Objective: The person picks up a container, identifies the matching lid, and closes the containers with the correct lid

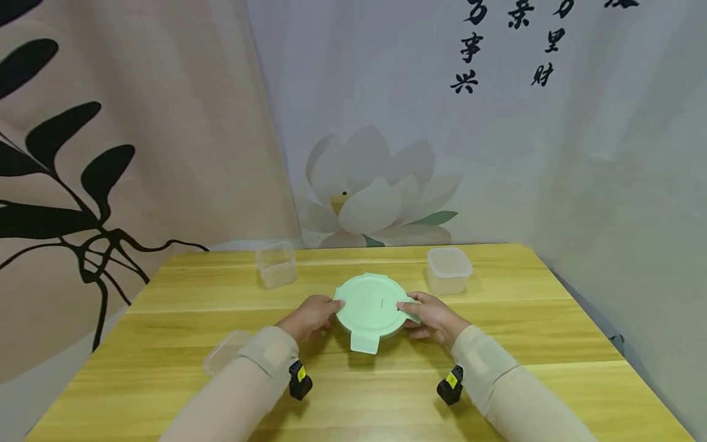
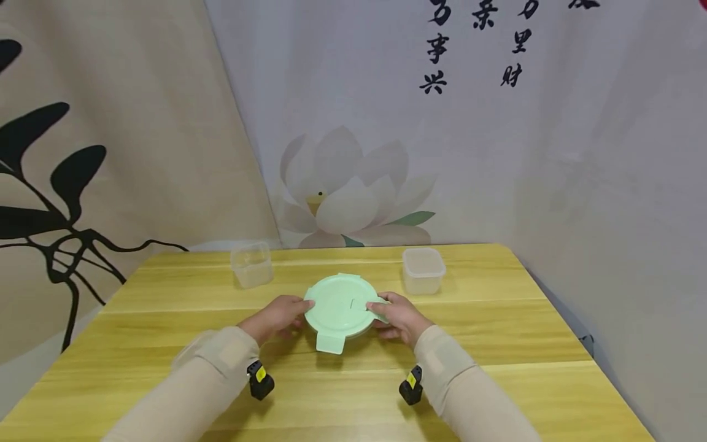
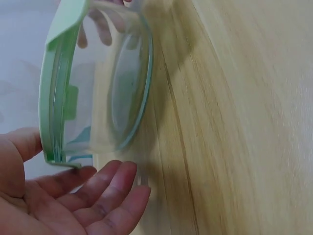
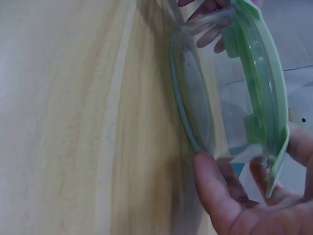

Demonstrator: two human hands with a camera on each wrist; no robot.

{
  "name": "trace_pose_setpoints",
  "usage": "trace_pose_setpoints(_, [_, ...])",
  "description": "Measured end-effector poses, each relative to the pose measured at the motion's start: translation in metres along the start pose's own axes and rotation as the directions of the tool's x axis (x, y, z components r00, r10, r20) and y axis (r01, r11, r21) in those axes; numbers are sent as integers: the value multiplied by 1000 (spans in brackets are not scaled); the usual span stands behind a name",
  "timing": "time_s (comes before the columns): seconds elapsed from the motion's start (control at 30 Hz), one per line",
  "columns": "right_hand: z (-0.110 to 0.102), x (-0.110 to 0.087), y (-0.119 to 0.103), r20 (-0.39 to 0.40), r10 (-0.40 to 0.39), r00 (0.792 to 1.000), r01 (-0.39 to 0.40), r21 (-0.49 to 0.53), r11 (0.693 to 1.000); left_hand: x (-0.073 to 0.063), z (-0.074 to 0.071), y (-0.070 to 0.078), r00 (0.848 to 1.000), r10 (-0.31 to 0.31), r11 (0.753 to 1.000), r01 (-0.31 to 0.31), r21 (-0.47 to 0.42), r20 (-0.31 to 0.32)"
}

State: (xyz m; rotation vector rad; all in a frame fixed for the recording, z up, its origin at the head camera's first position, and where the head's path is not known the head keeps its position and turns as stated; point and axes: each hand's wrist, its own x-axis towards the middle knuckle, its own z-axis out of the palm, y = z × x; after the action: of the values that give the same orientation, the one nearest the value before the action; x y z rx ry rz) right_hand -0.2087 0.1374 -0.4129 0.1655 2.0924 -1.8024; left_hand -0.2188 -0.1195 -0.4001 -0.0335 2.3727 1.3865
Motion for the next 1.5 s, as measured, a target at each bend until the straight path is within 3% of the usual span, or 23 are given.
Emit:
trace_pose_setpoints(0.3, [6,-8,1,-41,-5,999,5,-12,1000,0,5,-1,999,0,1000,-2,-30,-44])
trace_pose_setpoints(0.57, [14,-10,1,-96,-7,995,7,-2,1000,-12,10,-1,999,40,995,-42,-93,-23])
trace_pose_setpoints(0.93, [19,-14,3,-120,-16,993,12,-37,999,-17,6,-1,998,48,995,-50,-80,-26])
trace_pose_setpoints(1.3, [23,-19,2,-117,-19,993,11,-63,998,-10,4,-3,997,43,997,-48,-68,-61])
trace_pose_setpoints(1.5, [27,-22,3,-110,-4,994,1,-28,1000,-8,4,0,995,57,998,-59,-30,-88])
